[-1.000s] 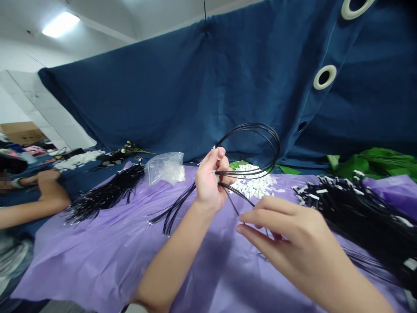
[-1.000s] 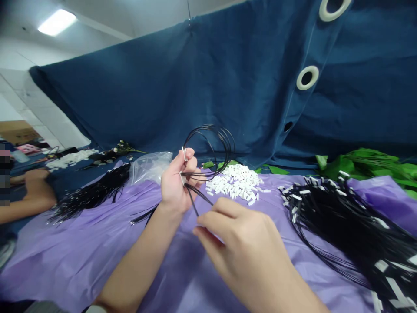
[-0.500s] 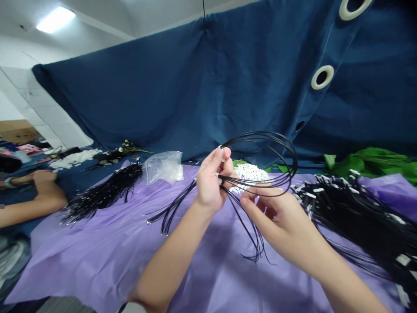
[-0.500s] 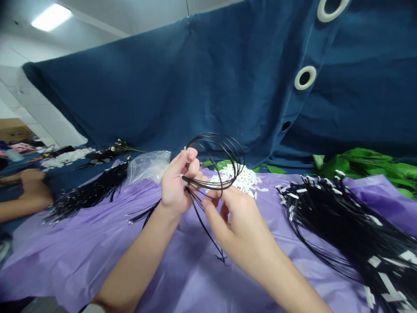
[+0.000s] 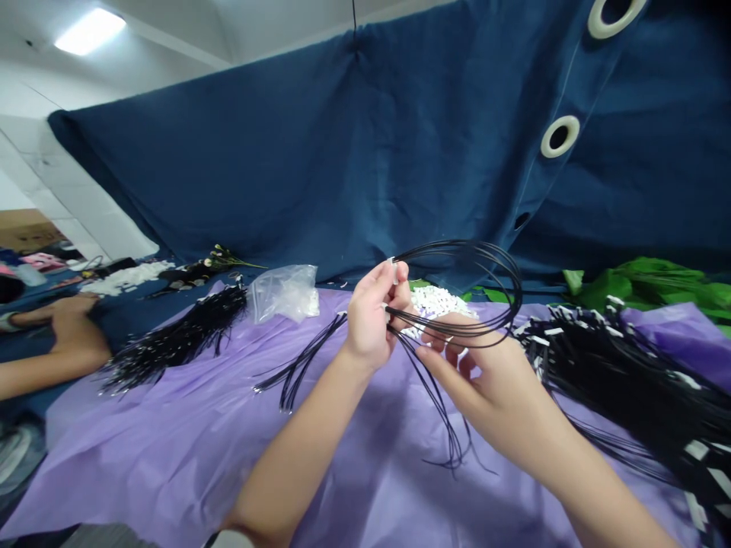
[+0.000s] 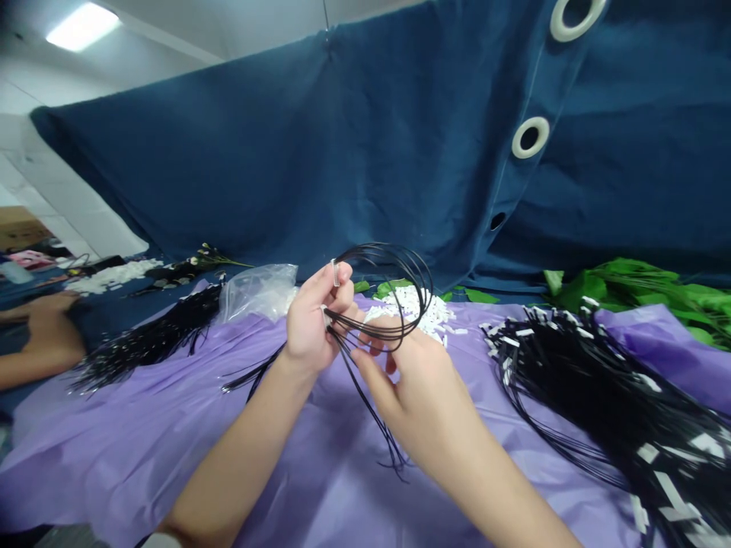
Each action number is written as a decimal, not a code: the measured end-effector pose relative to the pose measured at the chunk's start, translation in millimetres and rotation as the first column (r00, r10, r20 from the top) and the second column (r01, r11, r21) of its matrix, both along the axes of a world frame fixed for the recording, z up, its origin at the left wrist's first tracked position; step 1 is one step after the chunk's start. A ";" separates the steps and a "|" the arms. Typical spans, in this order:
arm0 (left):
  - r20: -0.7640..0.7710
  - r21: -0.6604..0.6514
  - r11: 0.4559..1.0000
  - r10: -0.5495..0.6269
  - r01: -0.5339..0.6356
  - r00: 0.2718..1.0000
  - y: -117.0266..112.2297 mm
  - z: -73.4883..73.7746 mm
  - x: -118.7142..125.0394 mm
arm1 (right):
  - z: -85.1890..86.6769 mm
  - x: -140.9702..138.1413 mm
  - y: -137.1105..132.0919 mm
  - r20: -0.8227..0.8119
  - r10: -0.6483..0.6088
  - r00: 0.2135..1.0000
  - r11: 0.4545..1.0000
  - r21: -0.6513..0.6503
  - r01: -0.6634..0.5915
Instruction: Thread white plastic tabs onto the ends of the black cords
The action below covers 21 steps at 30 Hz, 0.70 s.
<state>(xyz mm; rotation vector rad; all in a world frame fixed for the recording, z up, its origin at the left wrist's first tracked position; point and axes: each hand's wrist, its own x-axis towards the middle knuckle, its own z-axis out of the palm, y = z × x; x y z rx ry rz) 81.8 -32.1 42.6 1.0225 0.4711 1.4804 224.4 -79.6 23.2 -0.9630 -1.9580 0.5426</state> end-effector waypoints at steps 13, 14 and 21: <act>-0.005 0.071 0.991 0.116 -0.116 0.993 1.1 -4.8 2.3 | 0.0 -1.1 -1.1 0.112 -0.024 0.993 0.999 0.024 0.022; -0.007 0.074 0.990 0.121 -0.120 0.993 0.8 -4.7 2.4 | -0.1 -1.4 -1.3 0.107 -0.028 0.994 0.999 0.023 0.026; -0.024 0.116 0.979 0.171 -0.167 0.985 0.8 -7.3 3.3 | -7.1 -6.1 -0.3 0.053 -0.052 0.997 0.994 0.101 0.047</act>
